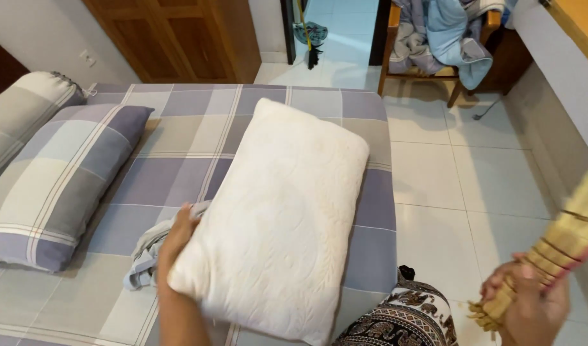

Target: The person places a pillow into a pillowcase, adjusts it, and then uses a broom to dust the pillow. They repeat this process with another pillow, dusting it thoroughly before placing a pillowcase on it.

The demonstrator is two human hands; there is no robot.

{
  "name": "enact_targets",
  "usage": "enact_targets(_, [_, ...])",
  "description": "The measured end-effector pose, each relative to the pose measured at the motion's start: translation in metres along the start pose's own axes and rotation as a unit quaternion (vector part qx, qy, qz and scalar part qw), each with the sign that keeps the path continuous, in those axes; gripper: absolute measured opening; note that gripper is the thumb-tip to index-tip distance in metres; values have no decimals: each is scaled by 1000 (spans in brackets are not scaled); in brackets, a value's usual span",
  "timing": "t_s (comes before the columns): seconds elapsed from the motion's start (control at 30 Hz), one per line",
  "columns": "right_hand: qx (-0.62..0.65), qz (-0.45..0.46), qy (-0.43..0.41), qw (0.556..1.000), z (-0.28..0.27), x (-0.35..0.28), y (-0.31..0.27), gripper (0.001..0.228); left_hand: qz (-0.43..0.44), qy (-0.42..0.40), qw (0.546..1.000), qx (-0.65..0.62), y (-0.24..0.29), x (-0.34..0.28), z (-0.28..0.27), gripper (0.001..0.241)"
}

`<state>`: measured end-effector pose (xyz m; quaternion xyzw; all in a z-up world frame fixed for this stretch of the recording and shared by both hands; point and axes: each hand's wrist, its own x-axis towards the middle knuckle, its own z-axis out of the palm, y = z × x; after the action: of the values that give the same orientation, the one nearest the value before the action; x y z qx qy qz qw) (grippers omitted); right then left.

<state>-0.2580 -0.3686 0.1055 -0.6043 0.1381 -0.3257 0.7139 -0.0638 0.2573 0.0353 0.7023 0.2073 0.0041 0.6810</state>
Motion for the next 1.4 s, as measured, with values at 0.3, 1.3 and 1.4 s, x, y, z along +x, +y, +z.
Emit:
enact_targets(0.3, [-294, 201, -165, 920, 95, -12, 155, 34, 25, 86, 921, 379, -52, -17, 41, 81])
enact_targets(1.3, [-476, -132, -169, 853, 107, 17, 31, 41, 295, 189, 846, 402, -56, -35, 140, 77])
enact_targets(1.4, [-75, -198, -106, 972, 101, -12, 59, 20, 293, 191, 849, 397, -57, -33, 142, 76])
